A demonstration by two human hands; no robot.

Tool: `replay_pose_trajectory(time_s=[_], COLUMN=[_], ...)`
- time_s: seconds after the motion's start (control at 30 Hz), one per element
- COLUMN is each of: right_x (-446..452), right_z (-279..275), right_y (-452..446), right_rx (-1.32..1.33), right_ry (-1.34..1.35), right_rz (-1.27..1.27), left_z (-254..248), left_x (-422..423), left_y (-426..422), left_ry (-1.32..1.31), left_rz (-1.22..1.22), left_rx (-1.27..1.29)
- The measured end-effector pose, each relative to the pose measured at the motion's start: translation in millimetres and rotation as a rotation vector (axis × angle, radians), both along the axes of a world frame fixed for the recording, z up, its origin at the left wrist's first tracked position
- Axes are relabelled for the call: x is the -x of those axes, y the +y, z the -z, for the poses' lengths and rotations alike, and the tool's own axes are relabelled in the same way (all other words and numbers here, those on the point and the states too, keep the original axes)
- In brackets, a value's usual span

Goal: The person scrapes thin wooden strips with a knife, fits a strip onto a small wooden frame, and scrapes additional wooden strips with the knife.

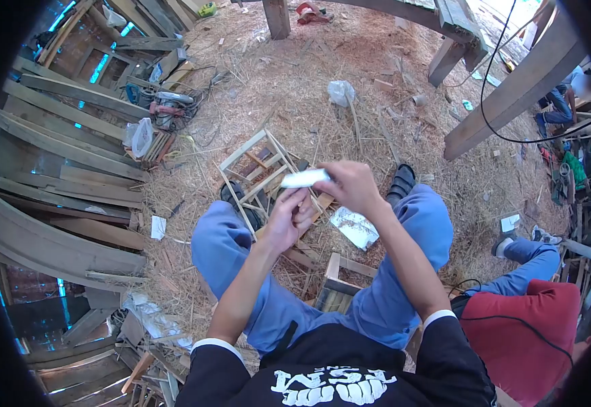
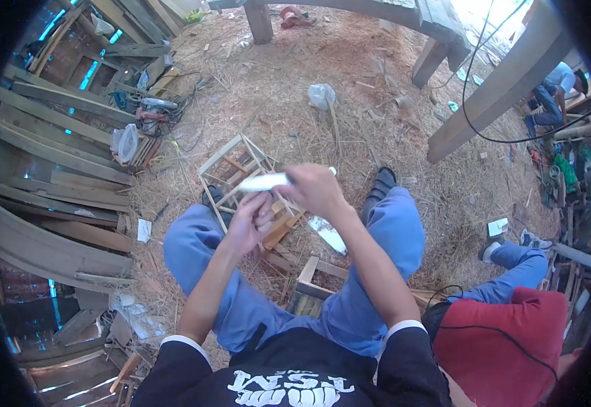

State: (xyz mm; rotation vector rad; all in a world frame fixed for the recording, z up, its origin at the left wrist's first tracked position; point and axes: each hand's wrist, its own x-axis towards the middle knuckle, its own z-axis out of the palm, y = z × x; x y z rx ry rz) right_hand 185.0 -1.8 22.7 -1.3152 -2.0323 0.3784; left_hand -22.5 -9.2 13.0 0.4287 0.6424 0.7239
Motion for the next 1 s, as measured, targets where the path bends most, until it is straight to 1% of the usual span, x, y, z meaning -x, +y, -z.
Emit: replay_pose_trajectory(time_s=[0.03,0.13,0.17,0.2,0.27,0.3,0.4,0.47,0.5,0.53,0.6,0.63,0.73,0.77,0.87,0.9,0.93,1.0], right_x=[3,0,7,10,16,14,1,-4,-1,5,15,15,7,10,11,16,21,20], right_z=[7,0,-1,2,11,9,3,9,1,1,7,9,9,12,5,8,9,13], right_y=[5,3,-3,-10,-18,-15,2,11,6,0,-11,-11,4,10,3,-2,-8,-8], right_rx=[-0.046,-0.031,-0.058,-0.033,0.052,0.028,-0.021,-0.031,-0.059,-0.102,-0.058,-0.055,-0.144,-0.144,-0.122,-0.173,-0.167,-0.172], right_ry=[0.215,0.092,0.059,0.033,0.012,0.021,0.051,0.082,0.006,0.013,0.021,0.011,0.035,0.125,-0.024,-0.026,0.002,0.044], right_rz=[0.145,0.09,0.013,-0.07,-0.099,-0.062,0.059,0.136,0.07,0.015,-0.072,-0.054,0.131,0.258,0.116,0.034,-0.028,-0.025], left_z=[-7,-10,-10,-11,-10,-12,-6,-5,-6,-10,-18,-14,-10,-8,0,-3,-5,-10], left_x=[0,1,1,2,4,1,4,4,3,2,1,1,1,1,2,2,1,0], left_y=[1,-6,-5,-5,-7,-6,-1,-4,-5,-6,-8,-7,-4,-4,-7,-6,-6,-7], left_ry=[0.001,0.013,0.02,0.029,0.047,0.076,-0.023,0.018,0.037,0.043,0.056,0.047,-0.059,-0.084,-0.159,-0.081,-0.107,-0.157], left_rz=[0.015,0.025,0.034,0.041,0.052,0.037,0.048,0.037,0.034,0.044,0.058,0.069,-0.001,0.005,0.029,0.028,0.02,0.005], left_rx=[-0.03,-0.047,-0.038,-0.027,0.005,0.025,-0.02,-0.006,0.002,0.024,0.073,0.068,0.164,0.167,0.172,0.223,0.227,0.243])
